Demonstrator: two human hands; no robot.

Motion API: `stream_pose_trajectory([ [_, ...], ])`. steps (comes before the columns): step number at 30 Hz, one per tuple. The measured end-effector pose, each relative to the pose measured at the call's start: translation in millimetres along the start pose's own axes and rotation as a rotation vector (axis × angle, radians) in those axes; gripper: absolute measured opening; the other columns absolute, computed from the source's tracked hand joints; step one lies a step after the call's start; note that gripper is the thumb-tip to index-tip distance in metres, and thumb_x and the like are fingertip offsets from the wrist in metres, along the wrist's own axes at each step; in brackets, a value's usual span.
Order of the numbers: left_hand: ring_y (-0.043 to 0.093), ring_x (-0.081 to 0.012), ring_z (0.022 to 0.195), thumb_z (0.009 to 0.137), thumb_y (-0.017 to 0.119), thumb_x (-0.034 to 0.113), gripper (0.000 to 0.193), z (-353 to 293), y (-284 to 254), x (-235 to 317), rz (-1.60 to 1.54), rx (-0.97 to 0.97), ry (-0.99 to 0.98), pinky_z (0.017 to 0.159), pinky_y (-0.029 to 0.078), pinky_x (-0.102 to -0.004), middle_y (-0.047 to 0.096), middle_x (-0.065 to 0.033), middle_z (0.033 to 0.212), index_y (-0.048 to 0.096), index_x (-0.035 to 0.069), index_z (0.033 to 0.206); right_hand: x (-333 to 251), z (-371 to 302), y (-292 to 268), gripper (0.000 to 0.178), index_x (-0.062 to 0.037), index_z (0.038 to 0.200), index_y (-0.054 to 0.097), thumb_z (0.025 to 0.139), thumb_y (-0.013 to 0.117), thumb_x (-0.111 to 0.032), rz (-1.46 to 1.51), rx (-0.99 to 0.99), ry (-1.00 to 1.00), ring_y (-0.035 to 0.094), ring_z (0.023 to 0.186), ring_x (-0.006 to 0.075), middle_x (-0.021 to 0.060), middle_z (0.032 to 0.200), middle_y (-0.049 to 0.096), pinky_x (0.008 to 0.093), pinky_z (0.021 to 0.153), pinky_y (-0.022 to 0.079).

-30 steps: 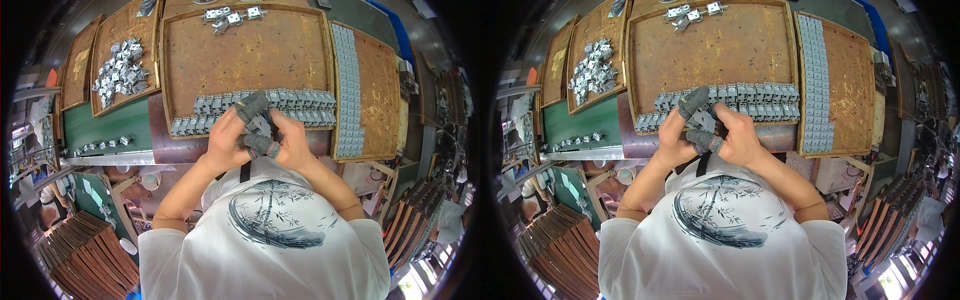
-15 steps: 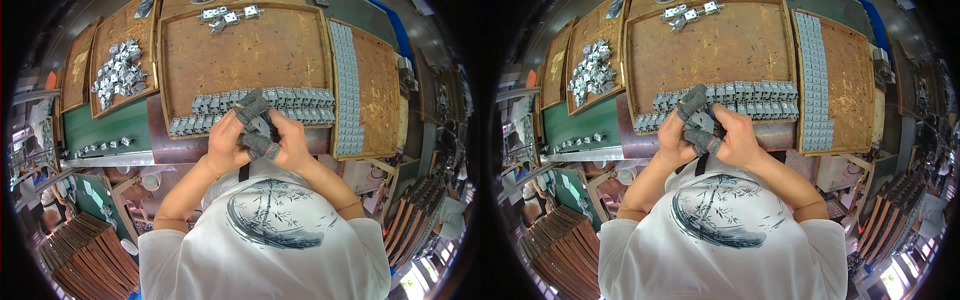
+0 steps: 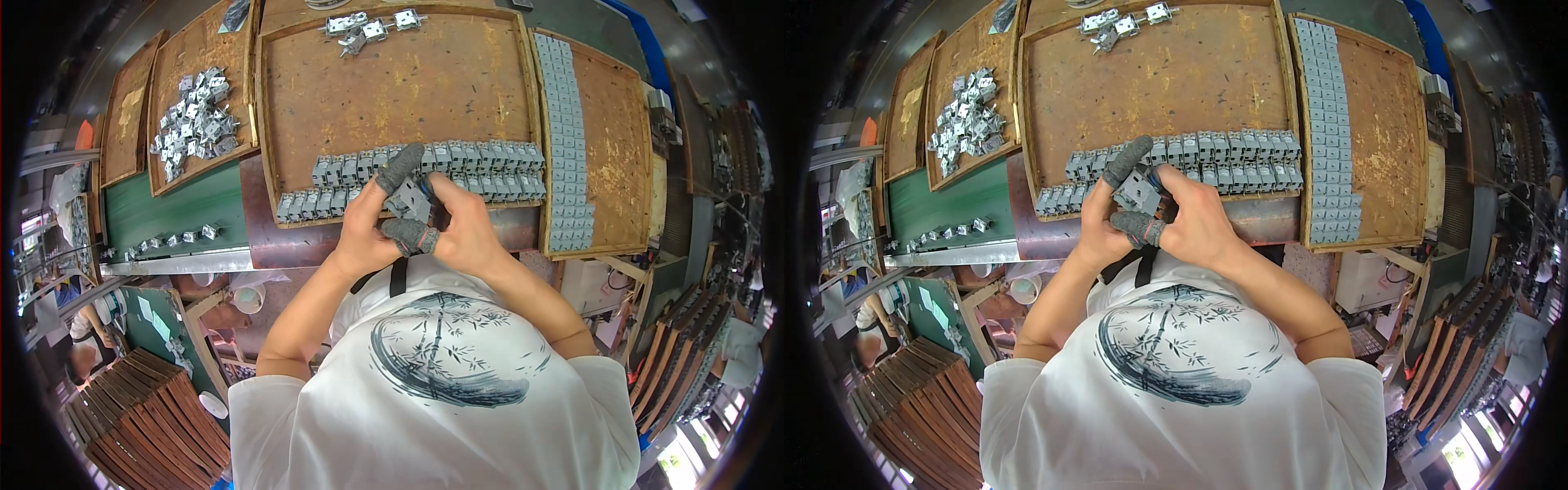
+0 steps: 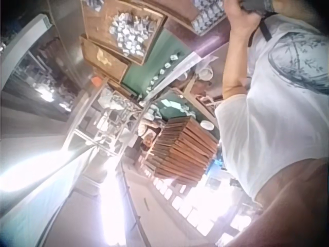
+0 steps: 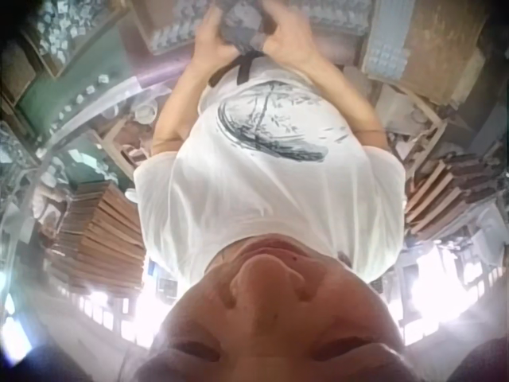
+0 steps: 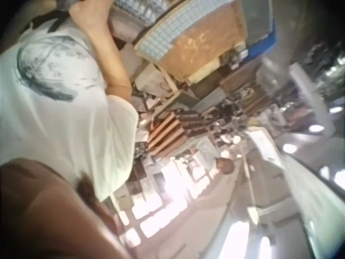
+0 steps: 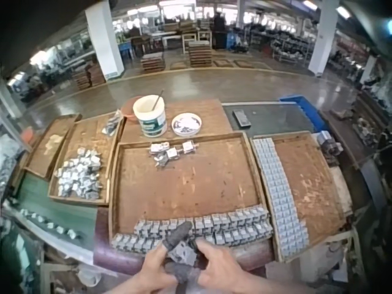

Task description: Sorting small grey components into a grid tray at an assembly station.

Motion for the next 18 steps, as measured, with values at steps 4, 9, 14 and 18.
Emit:
stream_pose_trajectory([
  [4, 0.06, -0.0274, 0.119, 0.07, 0.086, 0.029, 0.087, 0.7, 1.9, -1.4, -0.115, 0.029, -0.005, 0.098, 0.047, -0.0341, 0.055, -0.017, 0.139, 0.047, 0.0, 0.141, 1.6, -1.8, 2.2, 0.037, -0.0005, 0.092, 0.057, 0.075, 0.078, -0.026, 0.025, 0.046, -0.009, 0.054, 0.07, 0.0123, 0.0074, 0.078, 0.062, 0.0293, 0.064, 0.047],
  [9, 0.064, -0.0283, 0.111, 0.07, 0.085, 0.025, 0.078, -4.7, -1.1, 12.0, 0.177, 0.059, 0.068, 0.092, 0.05, -0.0349, 0.06, -0.0192, 0.129, 0.053, 0.0, 0.136, -1.1, -6.6, 0.7, 0.035, -0.0007, 0.092, 0.058, 0.075, 0.077, -0.025, 0.009, 0.1, -0.075, 0.055, 0.071, 0.0127, 0.0079, 0.078, 0.064, 0.0297, 0.066, 0.048],
  [14, 0.064, -0.0308, 0.102, 0.069, 0.084, 0.024, 0.072, 5.3, -4.3, 20.4, 0.202, 0.056, 0.13, 0.086, 0.051, -0.0373, 0.062, -0.0173, 0.118, 0.055, 0.0, 0.131, 2.3, -2.3, 0.4, 0.035, -0.0006, 0.092, 0.059, 0.077, 0.075, -0.028, 0.048, 0.052, -0.024, 0.056, 0.07, 0.0132, 0.0087, 0.076, 0.063, 0.0302, 0.066, 0.049],
  [18, 0.058, -0.0356, 0.103, 0.069, 0.083, 0.026, 0.07, 5.5, -5.3, 29.7, 0.161, 0.035, 0.214, 0.088, 0.048, -0.0413, 0.058, -0.0184, 0.118, 0.054, -0.001, 0.127, -1.8, -6.1, 4.3, 0.039, 0.0006, 0.099, 0.061, 0.08, 0.074, -0.031, 0.051, 0.034, -0.034, 0.057, 0.073, 0.0124, 0.0095, 0.081, 0.065, 0.0296, 0.068, 0.049],
])
Point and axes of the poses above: each hand's wrist, its own z-axis towards the middle knuckle, its own y-axis out of the palm, x = y × z, the point moved 6 cm from there along z, towards the middle knuckle
